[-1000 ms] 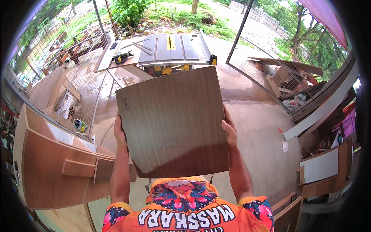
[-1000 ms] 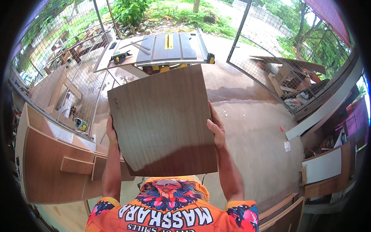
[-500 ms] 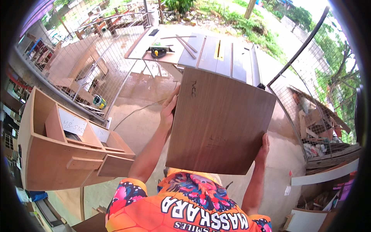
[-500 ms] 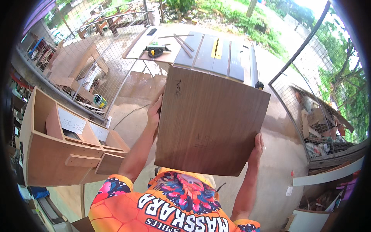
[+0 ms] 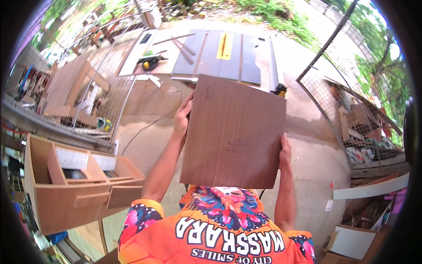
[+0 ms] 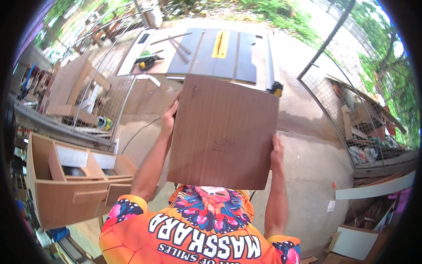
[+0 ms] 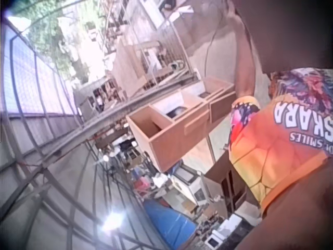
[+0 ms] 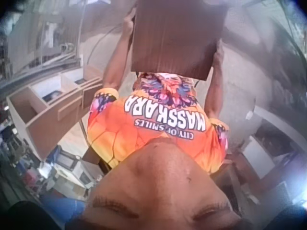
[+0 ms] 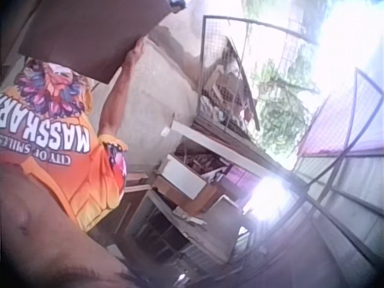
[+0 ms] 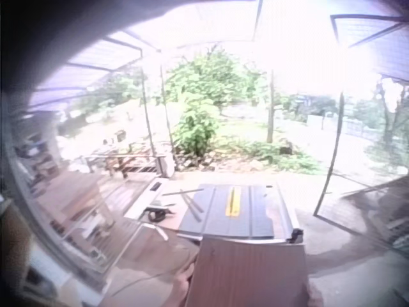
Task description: The person picks up wood panels, carries one to a table saw, makes several cuts by pushing the wood through the blade, and then marks other wood panels using a pencil.
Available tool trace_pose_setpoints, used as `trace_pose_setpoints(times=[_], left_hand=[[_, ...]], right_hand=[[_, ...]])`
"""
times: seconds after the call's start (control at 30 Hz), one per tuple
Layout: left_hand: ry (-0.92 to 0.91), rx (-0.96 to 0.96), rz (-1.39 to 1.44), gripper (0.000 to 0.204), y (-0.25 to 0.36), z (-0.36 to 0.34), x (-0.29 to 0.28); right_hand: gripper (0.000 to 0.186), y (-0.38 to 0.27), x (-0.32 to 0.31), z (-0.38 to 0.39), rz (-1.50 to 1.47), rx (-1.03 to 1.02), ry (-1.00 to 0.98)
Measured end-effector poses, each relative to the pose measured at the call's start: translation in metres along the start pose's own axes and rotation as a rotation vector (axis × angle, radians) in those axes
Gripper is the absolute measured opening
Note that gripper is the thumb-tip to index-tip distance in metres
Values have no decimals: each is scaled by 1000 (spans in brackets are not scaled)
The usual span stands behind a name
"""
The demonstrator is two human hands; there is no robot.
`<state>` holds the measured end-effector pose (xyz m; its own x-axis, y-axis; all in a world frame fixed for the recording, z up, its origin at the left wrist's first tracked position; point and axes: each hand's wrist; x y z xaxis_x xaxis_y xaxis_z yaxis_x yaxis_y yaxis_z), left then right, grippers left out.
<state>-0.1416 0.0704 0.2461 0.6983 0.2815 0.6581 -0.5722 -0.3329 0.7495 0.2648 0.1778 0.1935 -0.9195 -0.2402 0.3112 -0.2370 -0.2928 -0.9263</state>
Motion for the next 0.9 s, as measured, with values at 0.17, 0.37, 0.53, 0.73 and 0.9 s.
trace_pose_setpoints(times=[0.17,0.37,0.53,0.73,0.9], left_hand=[[103,-67,-229,48,-29,5,-5],[194,-281,-405,47,-43,49,1],[257,-192,-427,46,-65,-4,-35],[232,-111,-304,52,-120,-108,-107],[238,-119,-299,55,-161,-163,-132]], right_hand=[[49,7,-30,-36,370,-88,50],[49,3,-38,-90,398,-171,-58],[49,1,-11,-157,511,-146,-34],[44,33,22,-203,768,-58,323],[39,67,20,-258,875,-180,553]])
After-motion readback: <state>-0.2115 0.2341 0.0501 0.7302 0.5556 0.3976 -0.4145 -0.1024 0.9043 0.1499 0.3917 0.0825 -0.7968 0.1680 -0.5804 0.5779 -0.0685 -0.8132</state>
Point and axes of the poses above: each hand's wrist, its own z-axis away from the middle knuckle, its own x-axis out of the palm, y = z × x, and after that the axes turned 3 degrees about -z, right-handed
